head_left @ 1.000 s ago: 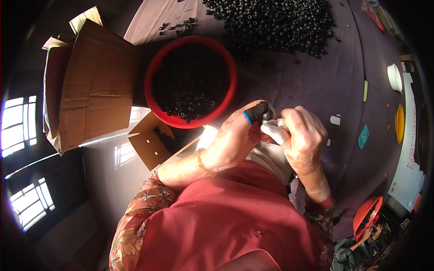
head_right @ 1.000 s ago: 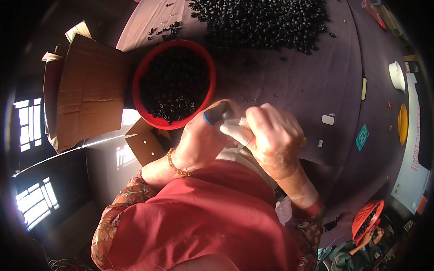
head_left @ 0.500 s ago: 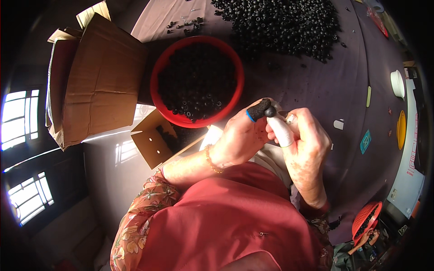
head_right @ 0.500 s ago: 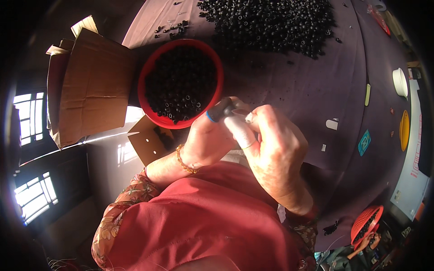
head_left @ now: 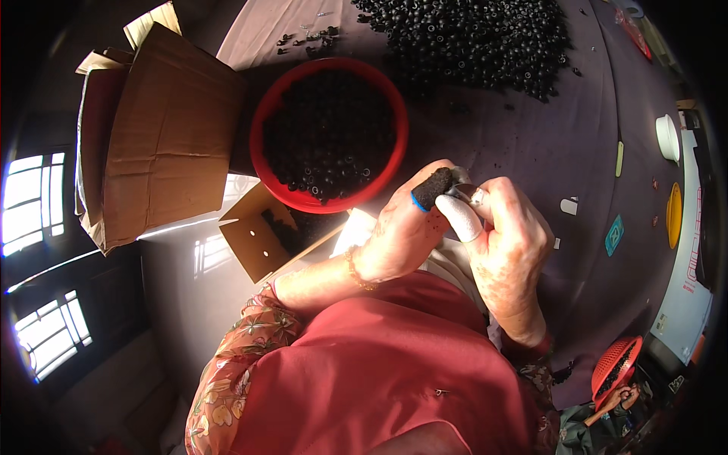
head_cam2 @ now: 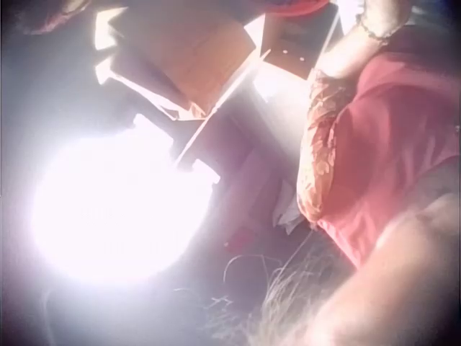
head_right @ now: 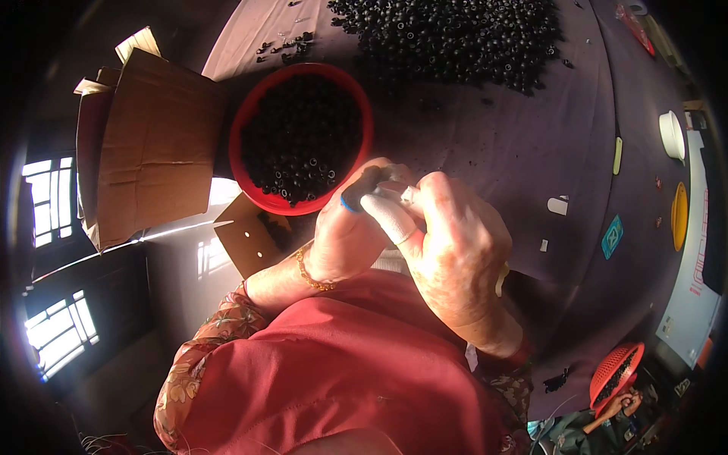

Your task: The person assembles small black plastic components into larger grey plastic housings by hand.

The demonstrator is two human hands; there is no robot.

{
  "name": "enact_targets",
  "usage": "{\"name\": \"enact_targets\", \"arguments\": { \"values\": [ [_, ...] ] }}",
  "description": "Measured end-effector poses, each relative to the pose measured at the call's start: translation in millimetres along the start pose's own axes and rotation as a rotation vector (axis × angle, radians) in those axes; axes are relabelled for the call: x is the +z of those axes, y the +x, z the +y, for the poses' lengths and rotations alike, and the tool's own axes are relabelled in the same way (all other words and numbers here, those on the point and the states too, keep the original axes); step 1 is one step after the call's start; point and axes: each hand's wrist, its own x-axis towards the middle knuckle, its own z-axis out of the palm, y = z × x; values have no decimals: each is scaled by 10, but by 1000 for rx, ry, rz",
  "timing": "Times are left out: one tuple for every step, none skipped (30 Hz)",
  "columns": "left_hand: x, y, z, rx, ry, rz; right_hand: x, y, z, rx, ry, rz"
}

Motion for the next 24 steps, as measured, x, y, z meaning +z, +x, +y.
{"name": "enact_targets", "arguments": {
  "values": [
    [15, -8, 6, -1, -2, 12, 5, -1, 4, 1, -1, 0],
    [28, -17, 12, -1, -4, 25, 14, -2, 4, -4, -9, 4],
    [38, -16, 11, -2, -3, 26, 21, -3, 6, -10, -18, 7],
    [50, -11, 5, 29, -2, 30, 21, -2, 9, -9, -17, 7],
    [61, -10, -2, 59, -1, 33, 17, -2, 11, -22, -28, 7],
    [69, -14, -9, 57, -1, 33, 14, -5, 14, -34, -38, 8],
    [76, -20, -16, 46, -35, 46, 16, -11, 20, -33, -38, 7],
    [81, -21, -19, 35, -69, 58, 20, -15, 28, -42, -53, 6],
    [73, -19, -28, 34, -68, 59, 24, -17, 32, -51, -67, 4],
    [55, -18, -43, 51, -67, 36, 20, -12, 29, -51, -66, 4],
    [46, -18, -53, 66, -67, 12, 12, -6, 23, -65, -78, 8],
    [55, -20, -50, 65, -66, 13, 6, -4, 19, -79, -89, 11],
    [73, -23, -42, 70, -69, 14, 4, -10, 18, -78, -89, 11],
    [82, -26, -38, 75, -71, 15, 3, -19, 16, -73, -75, -13],
    [62, -27, -43, 74, -70, 15, 3, -25, 14, -68, -62, -37],
    [27, -27, -50, 73, -66, -5, 7, -26, 13, -67, -60, -37],
    [23, -23, -42, 70, -63, -26, 13, -28, 15, -94, -70, -36],
    [48, -27, -37, 69, -62, -26, 19, -28, 17, -121, -80, -35],
    [96, -33, -27, 53, -62, 38, 26, -25, 28, -121, -80, -35],
    [133, -32, -18, 39, -63, 99, 26, -17, 49, -144, -65, -28],
    [113, -19, -24, 39, -63, 98, 22, -17, 69, -167, -51, -21],
    [70, 5, -35, 21, -95, 53, 13, -27, 87, -168, -53, -20],
    [42, 20, -37, 7, -125, 11, 15, -41, 110, -122, 48, 9],
    [45, 28, -37, 10, -124, 11, 19, -55, 134, -76, 149, 38]
  ]
}}
